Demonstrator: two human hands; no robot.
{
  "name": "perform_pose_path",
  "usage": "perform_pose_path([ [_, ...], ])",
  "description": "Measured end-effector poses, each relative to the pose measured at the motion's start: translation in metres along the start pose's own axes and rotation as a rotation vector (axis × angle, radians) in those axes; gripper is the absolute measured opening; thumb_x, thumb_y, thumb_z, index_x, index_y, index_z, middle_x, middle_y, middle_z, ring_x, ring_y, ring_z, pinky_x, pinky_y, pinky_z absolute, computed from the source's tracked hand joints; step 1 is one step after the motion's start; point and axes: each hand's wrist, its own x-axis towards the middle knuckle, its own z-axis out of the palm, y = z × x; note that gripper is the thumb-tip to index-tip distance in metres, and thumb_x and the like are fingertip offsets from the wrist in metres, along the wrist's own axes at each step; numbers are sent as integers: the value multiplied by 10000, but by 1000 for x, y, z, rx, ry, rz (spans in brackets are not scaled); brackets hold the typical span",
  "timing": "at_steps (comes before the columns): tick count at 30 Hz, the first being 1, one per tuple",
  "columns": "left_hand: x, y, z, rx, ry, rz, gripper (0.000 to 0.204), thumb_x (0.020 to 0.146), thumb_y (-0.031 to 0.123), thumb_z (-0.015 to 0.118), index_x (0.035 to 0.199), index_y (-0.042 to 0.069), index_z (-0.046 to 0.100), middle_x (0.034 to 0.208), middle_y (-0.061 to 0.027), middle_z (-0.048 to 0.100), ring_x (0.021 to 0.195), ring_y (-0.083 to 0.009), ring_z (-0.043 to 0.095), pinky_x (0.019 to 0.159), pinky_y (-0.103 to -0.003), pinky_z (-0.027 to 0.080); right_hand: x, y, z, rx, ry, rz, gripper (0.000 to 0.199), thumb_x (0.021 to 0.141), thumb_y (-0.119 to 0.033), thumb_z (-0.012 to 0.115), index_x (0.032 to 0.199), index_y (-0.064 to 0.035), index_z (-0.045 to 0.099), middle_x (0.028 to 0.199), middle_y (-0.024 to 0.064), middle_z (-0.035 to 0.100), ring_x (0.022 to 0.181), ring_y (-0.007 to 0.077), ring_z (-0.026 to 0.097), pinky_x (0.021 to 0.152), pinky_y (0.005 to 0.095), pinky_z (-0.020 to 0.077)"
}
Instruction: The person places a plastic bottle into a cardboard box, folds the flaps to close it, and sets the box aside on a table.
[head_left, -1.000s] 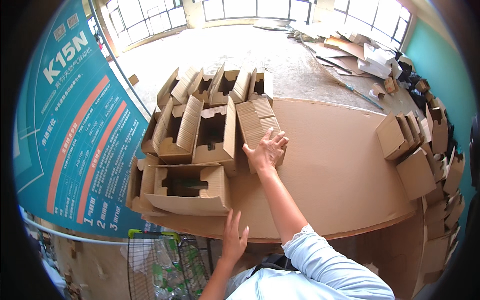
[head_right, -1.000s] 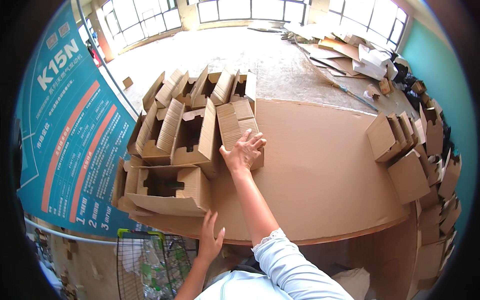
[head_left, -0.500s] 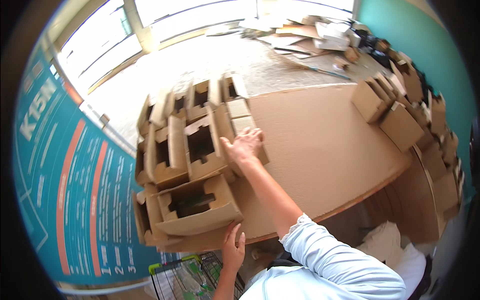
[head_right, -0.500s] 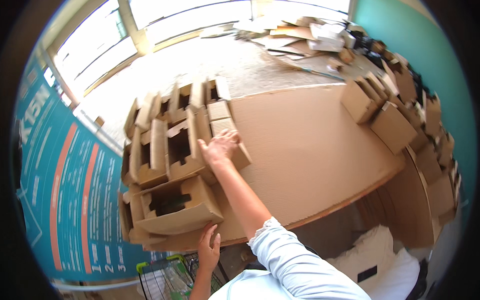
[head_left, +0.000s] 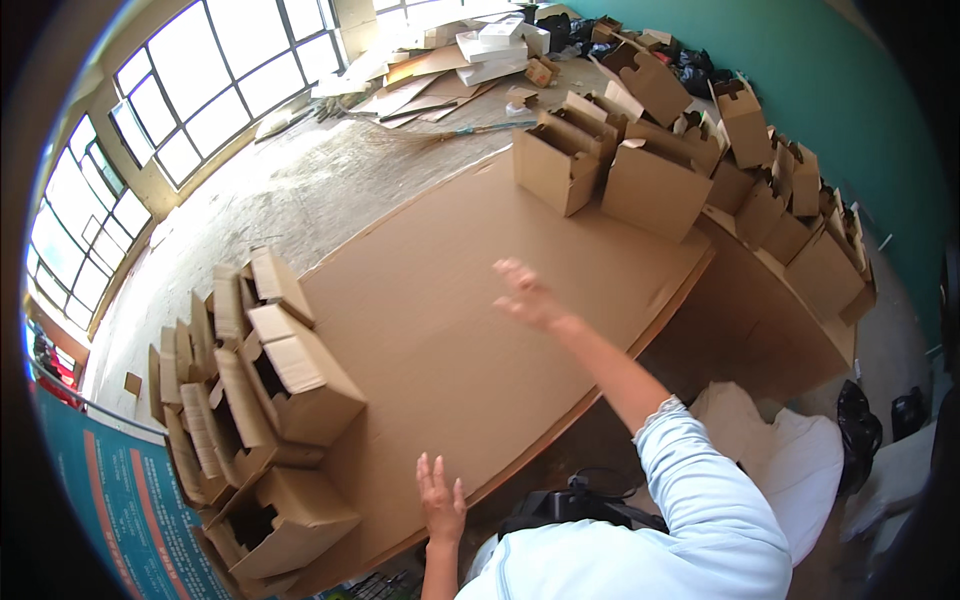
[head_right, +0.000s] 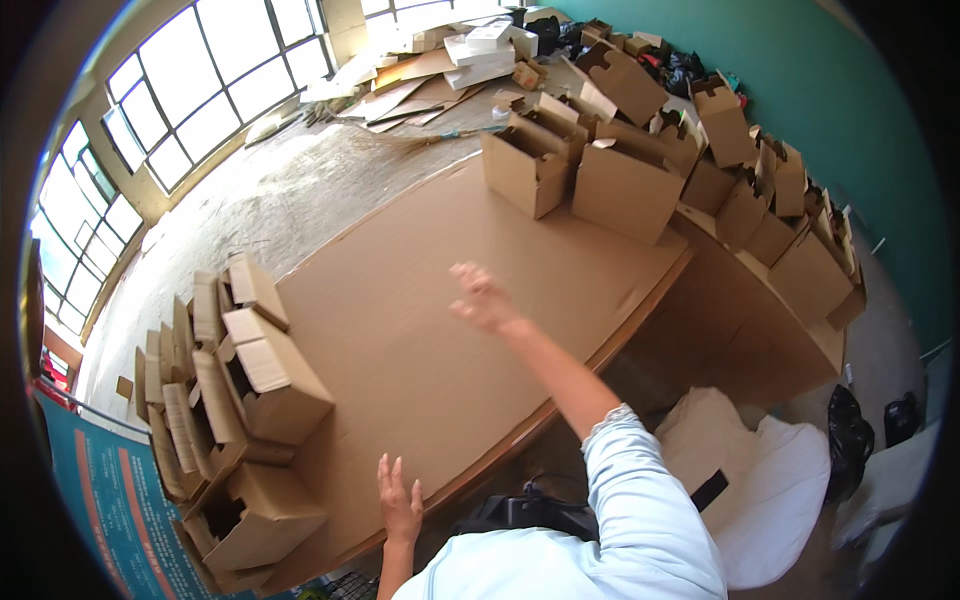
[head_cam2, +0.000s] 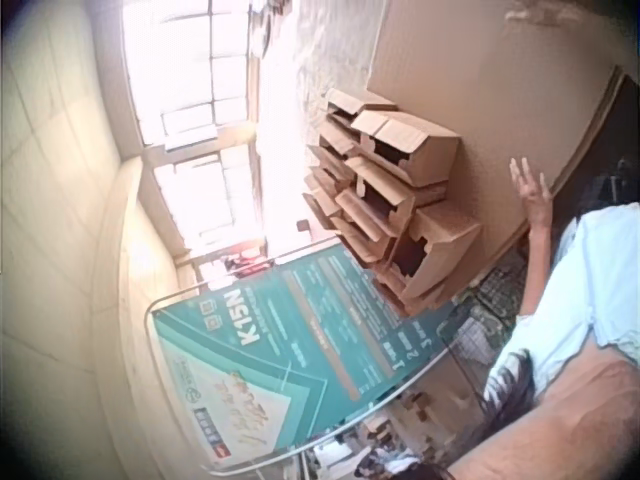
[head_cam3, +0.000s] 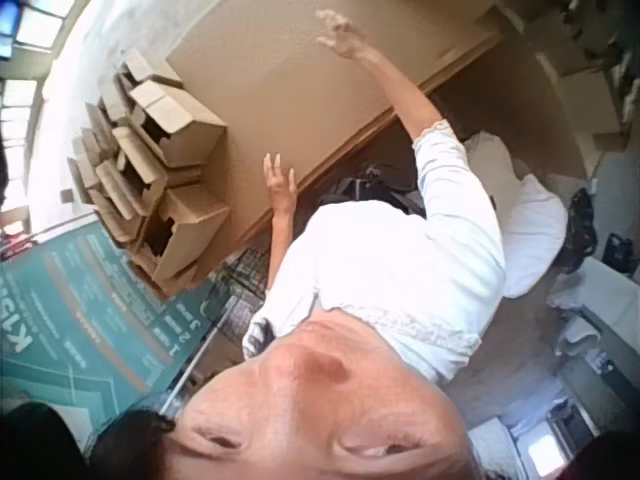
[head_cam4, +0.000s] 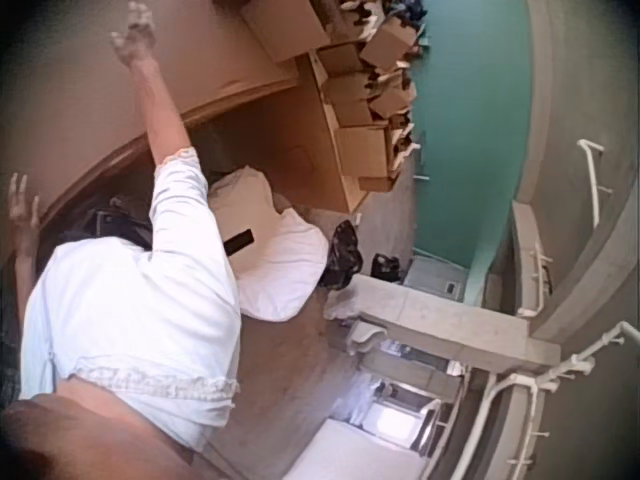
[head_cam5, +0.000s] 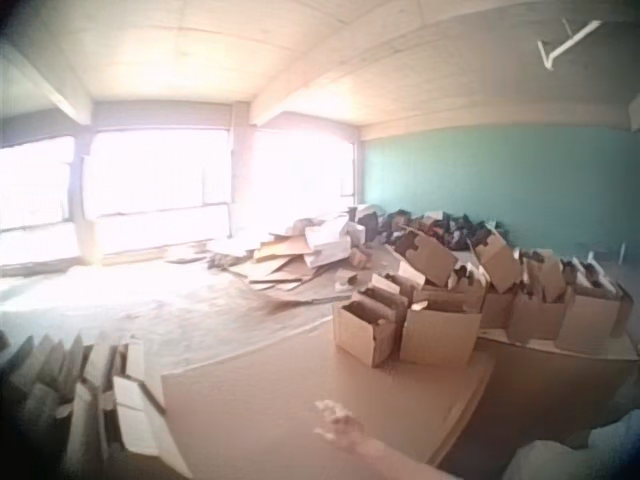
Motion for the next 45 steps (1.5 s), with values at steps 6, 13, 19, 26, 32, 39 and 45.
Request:
perform_pose_path([
  [6,2,-3,66,516,140,-166,554,877,133,499,1414,20,422,1525,-203,328,1426,-373,281,1175,-518,184,77,186,-215,-792,169,296,754,746,-190,768,1398,-45,418,1430,155,457,1337,318,416,1127,496,307],
  [13,15,5,73,521,168,-148,541,868,110,464,1400,18,432,1511,-190,353,1411,-374,302,1168,-508,209,89,265,-265,-542,-586,442,422,674,-318,817,996,-69,704,1103,140,664,1031,324,625,906,413,511],
  [19,12,12,70,491,220,-204,556,845,92,479,1393,10,435,1494,-204,364,1401,-379,310,1165,-511,215,72,129,-200,-321,-536,49,246,789,-272,741,796,-39,661,918,171,662,911,365,637,813,445,516],
  [26,17,7,66,368,250,-200,506,870,77,494,1373,31,463,1473,-194,387,1387,-372,332,1164,-491,231,55,-59,-164,88,-831,-217,148,799,-148,698,837,-5,692,744,206,633,753,382,618,704,452,501],
  [32,-45,5,18,98,443,-299,417,859,39,564,1275,32,561,1412,-190,468,1310,-384,433,1114,-464,331,21,-189,-110,325,-850,-583,122,800,-128,692,794,-16,645,628,198,562,598,372,574,566,431,463],
  [39,-232,-53,-118,203,1164,-567,230,895,36,558,1098,12,663,1104,-179,669,999,-329,650,878,-397,512,-17,-304,-66,349,-884,-630,106,784,-58,702,733,-16,618,564,208,472,503,349,500,490,397,418],
  [45,-480,-198,-109,171,969,-1281,250,853,100,622,1091,38,670,1018,-191,687,891,-341,670,784,-386,528,-24,-343,-60,221,-971,-313,96,832,-46,682,827,41,641,555,154,448,487,141,387,481,330,362],
])
